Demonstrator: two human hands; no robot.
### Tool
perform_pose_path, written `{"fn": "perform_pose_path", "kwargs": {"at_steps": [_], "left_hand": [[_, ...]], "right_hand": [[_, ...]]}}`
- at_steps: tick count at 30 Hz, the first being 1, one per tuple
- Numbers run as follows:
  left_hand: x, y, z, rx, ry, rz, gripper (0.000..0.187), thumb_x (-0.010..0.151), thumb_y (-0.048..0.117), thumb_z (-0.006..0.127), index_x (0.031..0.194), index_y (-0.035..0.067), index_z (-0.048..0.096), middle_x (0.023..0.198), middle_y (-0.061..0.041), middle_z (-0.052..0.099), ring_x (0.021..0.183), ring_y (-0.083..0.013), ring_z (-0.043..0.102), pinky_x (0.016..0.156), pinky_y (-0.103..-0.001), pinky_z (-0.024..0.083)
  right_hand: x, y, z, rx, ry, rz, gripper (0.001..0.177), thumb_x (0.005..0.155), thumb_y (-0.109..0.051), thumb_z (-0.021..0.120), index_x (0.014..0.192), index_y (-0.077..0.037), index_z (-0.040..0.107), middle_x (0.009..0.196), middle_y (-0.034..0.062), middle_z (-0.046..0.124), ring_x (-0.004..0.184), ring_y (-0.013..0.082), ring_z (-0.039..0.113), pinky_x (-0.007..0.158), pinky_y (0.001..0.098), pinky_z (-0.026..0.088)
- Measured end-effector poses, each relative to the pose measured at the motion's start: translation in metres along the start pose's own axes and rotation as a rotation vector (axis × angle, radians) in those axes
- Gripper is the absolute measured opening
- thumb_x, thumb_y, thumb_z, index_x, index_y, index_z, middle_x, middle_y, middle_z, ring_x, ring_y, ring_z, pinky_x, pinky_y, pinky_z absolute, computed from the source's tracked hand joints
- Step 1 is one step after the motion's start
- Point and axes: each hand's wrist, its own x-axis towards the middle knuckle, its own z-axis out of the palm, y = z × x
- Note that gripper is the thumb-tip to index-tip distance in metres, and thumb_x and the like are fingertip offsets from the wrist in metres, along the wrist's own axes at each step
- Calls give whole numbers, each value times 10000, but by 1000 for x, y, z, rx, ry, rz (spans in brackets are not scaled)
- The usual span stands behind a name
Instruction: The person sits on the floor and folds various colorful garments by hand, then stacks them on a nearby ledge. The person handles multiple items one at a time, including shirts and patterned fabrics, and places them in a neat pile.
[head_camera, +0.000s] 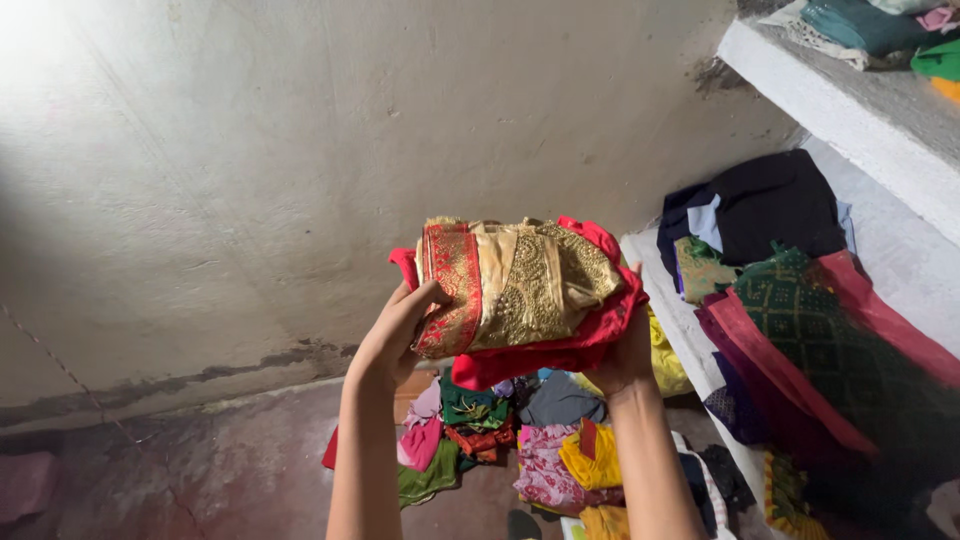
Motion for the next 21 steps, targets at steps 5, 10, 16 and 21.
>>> {"fn": "perform_pose_path", "kwargs": {"at_steps": [5,10,16,21], "left_hand": [[-7,1,-4,53,-98,86,387,882,122,632,1262,67,586,1051,-56,674,905,-132,692,783,-336,615],[-7,-4,3,4,-60,-73,524,859,270,707,1326,67,585,1179,-83,712,1006,-176,719,852,-384,611],[9,-51,14,-348,-248,-295,743,771,460,755,1368,46,596,1282,-155,712,1084,-279,728,909,-536,577],[28,-75,38,-581,-434,-268,699,867,340,800,1426,4,550,1331,-177,681,1155,-267,698,1037,-437,559]], "right_hand": [[1,-2,1,123,-217,128,244,1130,-294,583,1171,-55,612,1083,110,718,898,194,713,827,318,627],[-10,-8,-27,-42,-84,63,170,1093,-165,598,1152,-12,644,927,105,714,775,188,703,652,307,610],[-26,-22,-19,-39,109,-7,320,977,-183,580,1230,8,620,1091,162,720,948,269,723,825,369,613],[-37,-46,-1,-123,139,-54,439,918,-226,572,1287,8,611,1191,175,716,1029,291,712,913,418,585]]}}
